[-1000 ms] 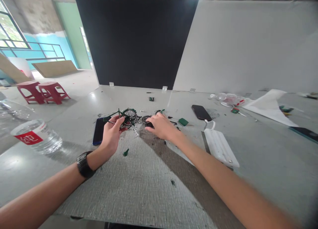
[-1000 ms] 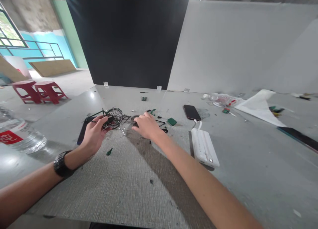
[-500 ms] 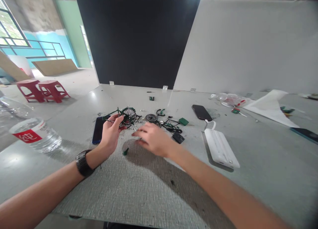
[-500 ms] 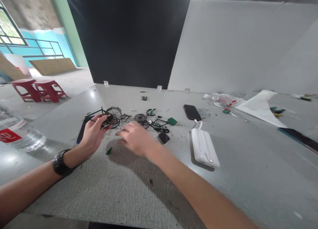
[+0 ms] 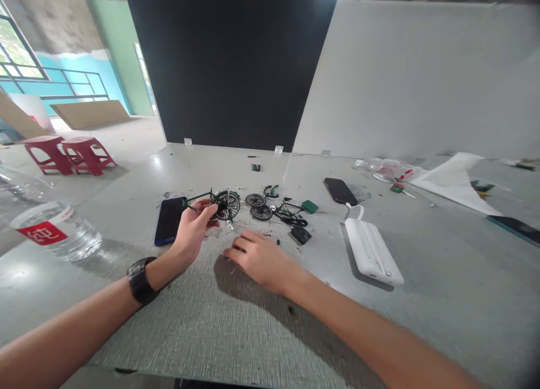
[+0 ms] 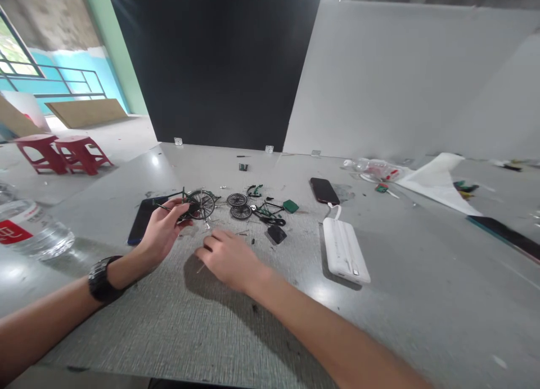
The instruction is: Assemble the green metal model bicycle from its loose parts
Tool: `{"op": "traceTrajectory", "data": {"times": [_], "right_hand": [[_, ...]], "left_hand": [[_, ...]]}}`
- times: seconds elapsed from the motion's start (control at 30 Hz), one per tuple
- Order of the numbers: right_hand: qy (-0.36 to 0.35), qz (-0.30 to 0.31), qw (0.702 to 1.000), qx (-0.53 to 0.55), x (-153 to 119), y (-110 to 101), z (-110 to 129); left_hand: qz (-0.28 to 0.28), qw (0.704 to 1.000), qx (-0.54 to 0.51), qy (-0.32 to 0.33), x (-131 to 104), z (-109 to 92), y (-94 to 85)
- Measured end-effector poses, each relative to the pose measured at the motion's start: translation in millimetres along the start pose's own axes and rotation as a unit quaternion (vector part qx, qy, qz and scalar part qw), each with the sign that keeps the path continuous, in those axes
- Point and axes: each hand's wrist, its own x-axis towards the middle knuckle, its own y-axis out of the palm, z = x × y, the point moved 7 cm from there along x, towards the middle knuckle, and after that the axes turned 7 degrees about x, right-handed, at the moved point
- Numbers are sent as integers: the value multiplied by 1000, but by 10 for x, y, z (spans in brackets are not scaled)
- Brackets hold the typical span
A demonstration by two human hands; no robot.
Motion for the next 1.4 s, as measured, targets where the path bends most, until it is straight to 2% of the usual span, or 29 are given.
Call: {"op": "traceTrajectory", "data": {"times": [0.13,0.27,0.43,0.5,0.67,0.8,0.9,1.03,1.2,1.4], "right_hand": [[21,-14,998,53,-74,43,-92],[12,-17,994,105,-62,11,-56],[92,-64,968,224,-124,-122,-99],[121,-95,951,270,-173,-192,-157],[128,-229,903,340,-275,-431,-372],[184,-284,869,362,-340,-457,-582],[216,-302,863,342,-372,-454,-653],[219,-317,867,316,-385,-486,-659],[226,-307,873,304,-384,-475,-650],[245,-297,864,326,-384,-441,-649]], "left_hand": [[20,999,20,14,-18,34,38],[52,997,41,31,-37,43,89],[82,996,41,16,-56,84,135],[92,995,49,12,-60,100,152],[139,982,125,33,-97,77,224],[193,965,170,47,-170,65,292],[215,958,180,52,-218,75,316],[225,953,197,49,-248,101,321],[231,953,192,48,-255,104,330],[241,947,205,61,-276,102,354]]}}
